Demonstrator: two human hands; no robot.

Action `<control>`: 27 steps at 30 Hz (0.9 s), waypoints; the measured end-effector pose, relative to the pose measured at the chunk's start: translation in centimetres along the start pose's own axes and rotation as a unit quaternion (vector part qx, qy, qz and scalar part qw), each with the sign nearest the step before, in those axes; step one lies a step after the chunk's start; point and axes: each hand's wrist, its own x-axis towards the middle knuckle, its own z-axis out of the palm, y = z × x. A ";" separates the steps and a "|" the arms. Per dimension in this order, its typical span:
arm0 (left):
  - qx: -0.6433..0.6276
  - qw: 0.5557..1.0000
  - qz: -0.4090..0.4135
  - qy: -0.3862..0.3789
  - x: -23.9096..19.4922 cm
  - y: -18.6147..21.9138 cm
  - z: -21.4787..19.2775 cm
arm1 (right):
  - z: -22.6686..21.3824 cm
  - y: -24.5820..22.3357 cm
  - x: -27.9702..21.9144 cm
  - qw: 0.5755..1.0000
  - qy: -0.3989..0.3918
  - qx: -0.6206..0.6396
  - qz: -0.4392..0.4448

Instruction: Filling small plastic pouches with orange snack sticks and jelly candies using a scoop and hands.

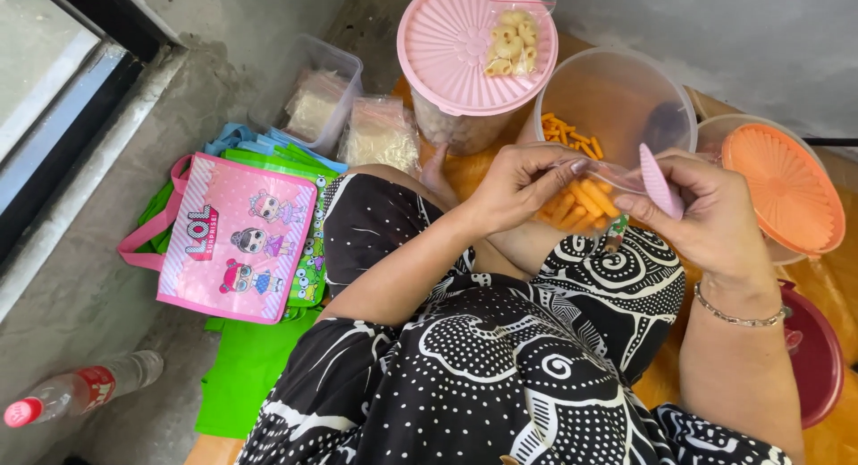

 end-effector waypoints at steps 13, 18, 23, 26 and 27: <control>-0.056 0.998 -0.020 0.008 -0.5 1.4 0.6 | 0.5 0.2 -1.1 0.996 0.077 -0.005 -0.040; -0.018 0.999 0.031 -0.016 -0.6 1.2 0.5 | 0.3 -0.1 -1.5 0.998 0.056 -0.001 -0.027; -0.002 0.998 0.048 -0.027 -0.6 2.2 0.7 | 0.0 -0.3 -1.3 0.995 0.040 -0.059 -0.067; -0.005 0.998 0.056 -0.039 -0.4 2.7 0.9 | 0.1 -1.0 -0.8 0.996 0.011 -0.046 -0.076; -0.004 0.997 0.061 -0.037 -0.4 2.8 1.0 | 0.2 -1.4 -0.6 0.997 -0.012 -0.018 -0.075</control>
